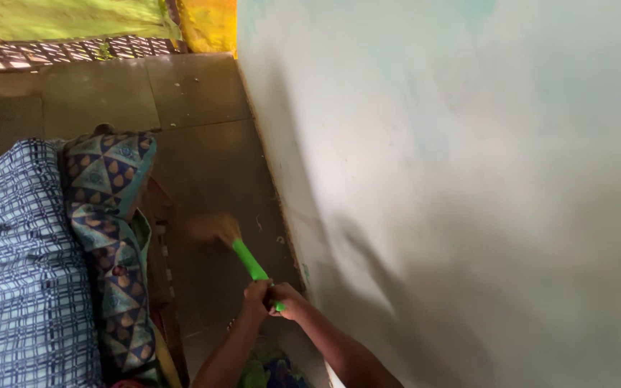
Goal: The person sweeps a tiled floor using a broom with a green handle. They move debris and small trash items across the floor, sweeping around a bed and a large blue barrel, and eventually push the collected dirt toward an open doorway.
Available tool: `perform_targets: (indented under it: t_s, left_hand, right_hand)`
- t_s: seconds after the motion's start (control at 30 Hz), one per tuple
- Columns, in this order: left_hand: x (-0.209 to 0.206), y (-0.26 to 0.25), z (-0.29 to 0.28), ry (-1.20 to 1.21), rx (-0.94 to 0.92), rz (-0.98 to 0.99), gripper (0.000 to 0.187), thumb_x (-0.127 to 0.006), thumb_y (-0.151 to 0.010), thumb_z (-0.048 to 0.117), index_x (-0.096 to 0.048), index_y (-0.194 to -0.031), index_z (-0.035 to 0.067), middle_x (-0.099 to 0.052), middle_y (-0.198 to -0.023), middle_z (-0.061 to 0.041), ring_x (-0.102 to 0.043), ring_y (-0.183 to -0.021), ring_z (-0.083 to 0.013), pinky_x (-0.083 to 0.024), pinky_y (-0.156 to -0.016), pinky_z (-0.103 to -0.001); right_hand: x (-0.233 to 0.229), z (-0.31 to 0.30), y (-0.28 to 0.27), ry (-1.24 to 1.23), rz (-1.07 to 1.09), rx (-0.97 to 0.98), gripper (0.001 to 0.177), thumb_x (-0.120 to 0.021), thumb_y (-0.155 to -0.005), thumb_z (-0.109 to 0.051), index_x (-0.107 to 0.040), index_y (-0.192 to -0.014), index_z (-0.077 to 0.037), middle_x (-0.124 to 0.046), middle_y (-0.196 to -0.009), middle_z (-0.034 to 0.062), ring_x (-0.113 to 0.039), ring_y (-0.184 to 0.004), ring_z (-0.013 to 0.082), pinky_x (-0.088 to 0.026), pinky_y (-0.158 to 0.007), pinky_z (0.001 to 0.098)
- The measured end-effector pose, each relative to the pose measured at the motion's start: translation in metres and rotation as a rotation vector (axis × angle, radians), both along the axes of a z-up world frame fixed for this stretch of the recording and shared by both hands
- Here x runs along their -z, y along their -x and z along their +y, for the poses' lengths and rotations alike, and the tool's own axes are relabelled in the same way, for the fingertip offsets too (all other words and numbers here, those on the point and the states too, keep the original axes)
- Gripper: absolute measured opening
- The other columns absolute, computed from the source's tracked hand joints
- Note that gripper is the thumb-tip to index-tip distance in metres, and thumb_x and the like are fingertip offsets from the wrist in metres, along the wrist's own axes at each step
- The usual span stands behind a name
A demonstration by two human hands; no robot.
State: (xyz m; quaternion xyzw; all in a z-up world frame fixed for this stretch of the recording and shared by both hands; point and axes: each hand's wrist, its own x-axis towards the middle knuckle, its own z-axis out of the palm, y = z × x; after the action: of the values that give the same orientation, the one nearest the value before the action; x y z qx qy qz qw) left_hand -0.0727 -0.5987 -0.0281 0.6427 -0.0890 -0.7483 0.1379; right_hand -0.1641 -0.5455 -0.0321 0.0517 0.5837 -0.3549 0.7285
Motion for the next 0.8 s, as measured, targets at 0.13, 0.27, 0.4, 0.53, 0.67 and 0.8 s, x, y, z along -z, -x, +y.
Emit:
perform_targets:
  t_s: [0.13,0.27,0.4,0.53,0.67,0.8]
  left_hand:
    - [0.008,-0.006,-0.015,0.214,0.169,-0.050,0.041,-0.067,-0.091,0.017,-0.056,-0.130,0.011,-0.064,-0.104,-0.020,-0.063,-0.078,-0.0273,-0.051,-0.057,-0.045]
    - [0.019,-0.026,0.008,0.320,0.511,0.013,0.047,-0.067,-0.093,0.020,-0.045,-0.133,0.010,-0.064,-0.103,-0.021,-0.065,-0.076,-0.0301,-0.053,-0.057,-0.044]
    - [-0.004,-0.065,0.008,0.161,0.836,0.146,0.043,-0.075,-0.088,0.020,-0.056,-0.124,0.006,-0.071,-0.093,-0.017,-0.071,-0.072,-0.0238,-0.059,-0.054,-0.037]
    - [-0.007,-0.090,-0.018,-0.046,0.805,0.238,0.040,-0.076,-0.087,0.018,-0.058,-0.121,0.007,-0.070,-0.085,-0.018,-0.069,-0.064,-0.0236,-0.057,-0.050,-0.038]
    - [0.020,-0.092,-0.056,-0.082,0.562,0.175,0.037,-0.077,-0.085,0.016,-0.061,-0.118,0.008,-0.069,-0.076,-0.018,-0.066,-0.057,-0.0235,-0.055,-0.046,-0.040]
    - [0.023,-0.077,-0.085,0.123,0.383,0.037,0.035,-0.077,-0.084,0.014,-0.063,-0.115,0.008,-0.068,-0.068,-0.018,-0.063,-0.050,-0.0233,-0.052,-0.043,-0.041]
  right_hand:
    - [-0.001,0.007,-0.016,0.151,0.059,-0.008,0.017,-0.054,-0.105,-0.015,-0.055,-0.090,-0.006,-0.053,-0.070,0.0032,-0.052,-0.054,0.0107,-0.039,-0.046,0.0263]
    - [-0.030,0.045,-0.046,-0.063,-0.091,0.271,0.018,-0.050,-0.105,-0.024,-0.054,-0.092,-0.011,-0.054,-0.070,0.0029,-0.048,-0.053,0.0113,-0.040,-0.047,0.0268]
    - [-0.057,0.079,-0.078,-0.069,-0.238,0.282,0.014,-0.057,-0.107,-0.014,-0.058,-0.096,-0.005,-0.057,-0.078,0.0014,-0.048,-0.053,0.0070,-0.042,-0.047,0.0219]
    - [-0.022,0.049,-0.089,-0.167,-0.511,0.559,0.017,-0.051,-0.109,-0.008,-0.053,-0.094,0.000,-0.051,-0.072,0.0056,-0.052,-0.053,0.0127,-0.049,-0.049,0.0273]
    - [0.013,-0.011,-0.080,-0.176,-0.693,0.611,0.030,-0.045,-0.112,-0.019,-0.050,-0.093,0.003,-0.055,-0.069,0.0083,-0.053,-0.052,0.0145,-0.052,-0.050,0.0275]
    - [0.012,-0.057,-0.070,-0.109,-0.780,0.435,0.048,-0.040,-0.116,-0.024,-0.053,-0.103,0.020,-0.054,-0.066,0.0051,-0.055,-0.051,0.0102,-0.052,-0.049,0.0249]
